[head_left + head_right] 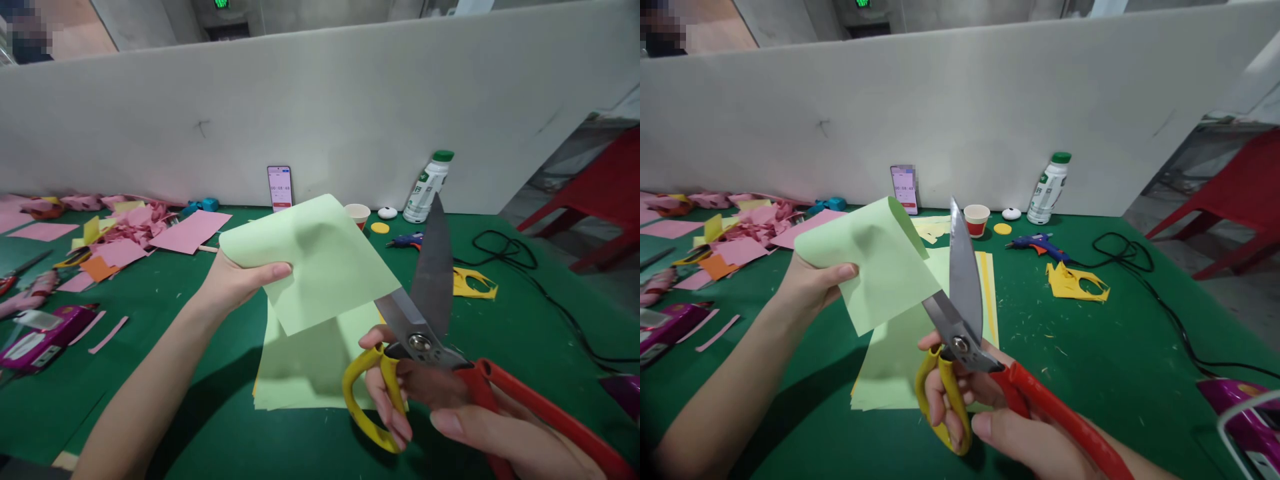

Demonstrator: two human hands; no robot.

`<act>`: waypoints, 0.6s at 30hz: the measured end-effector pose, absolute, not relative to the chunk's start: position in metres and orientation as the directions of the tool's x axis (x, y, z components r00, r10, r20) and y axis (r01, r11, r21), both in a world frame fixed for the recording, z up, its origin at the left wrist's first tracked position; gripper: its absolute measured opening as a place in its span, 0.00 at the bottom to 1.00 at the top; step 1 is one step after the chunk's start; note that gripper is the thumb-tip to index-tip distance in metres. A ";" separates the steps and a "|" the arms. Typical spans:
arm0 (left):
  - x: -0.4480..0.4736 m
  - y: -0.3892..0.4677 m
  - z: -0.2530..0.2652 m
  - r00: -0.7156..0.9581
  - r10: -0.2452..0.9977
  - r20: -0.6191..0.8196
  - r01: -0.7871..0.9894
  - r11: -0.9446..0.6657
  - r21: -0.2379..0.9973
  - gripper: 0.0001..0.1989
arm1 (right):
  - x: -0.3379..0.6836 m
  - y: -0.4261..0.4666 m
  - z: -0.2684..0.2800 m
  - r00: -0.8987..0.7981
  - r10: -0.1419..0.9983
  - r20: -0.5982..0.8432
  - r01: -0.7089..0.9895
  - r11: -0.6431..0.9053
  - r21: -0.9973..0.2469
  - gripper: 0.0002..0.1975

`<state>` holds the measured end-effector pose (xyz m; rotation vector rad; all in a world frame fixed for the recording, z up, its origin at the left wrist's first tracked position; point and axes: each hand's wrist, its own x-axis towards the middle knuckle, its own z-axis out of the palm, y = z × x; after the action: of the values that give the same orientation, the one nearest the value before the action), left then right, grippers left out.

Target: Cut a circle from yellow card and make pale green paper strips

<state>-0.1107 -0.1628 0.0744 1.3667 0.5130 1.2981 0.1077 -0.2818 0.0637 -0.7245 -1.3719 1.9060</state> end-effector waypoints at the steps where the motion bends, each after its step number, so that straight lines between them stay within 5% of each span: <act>1: -0.110 -0.164 0.075 0.296 0.873 0.386 -0.365 -0.270 0.891 0.32 | 0.108 -0.282 0.063 -0.623 0.780 -0.055 -0.207 -0.232 -0.950 0.20; 11: -0.118 -0.160 0.073 0.233 0.889 0.395 -0.286 -0.325 0.901 0.35 | 0.110 -0.288 0.058 -0.552 0.818 -0.159 -0.211 -0.322 -0.923 0.20; 18: -0.120 -0.157 0.073 0.222 0.903 0.369 -0.281 -0.303 0.911 0.20 | 0.110 -0.291 0.055 -0.535 0.824 -0.186 -0.148 -0.309 -0.940 0.21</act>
<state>-0.1205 -0.1571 0.0728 1.3837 0.6430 1.3466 0.1101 -0.2906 0.0550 -0.9109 -1.2656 1.9061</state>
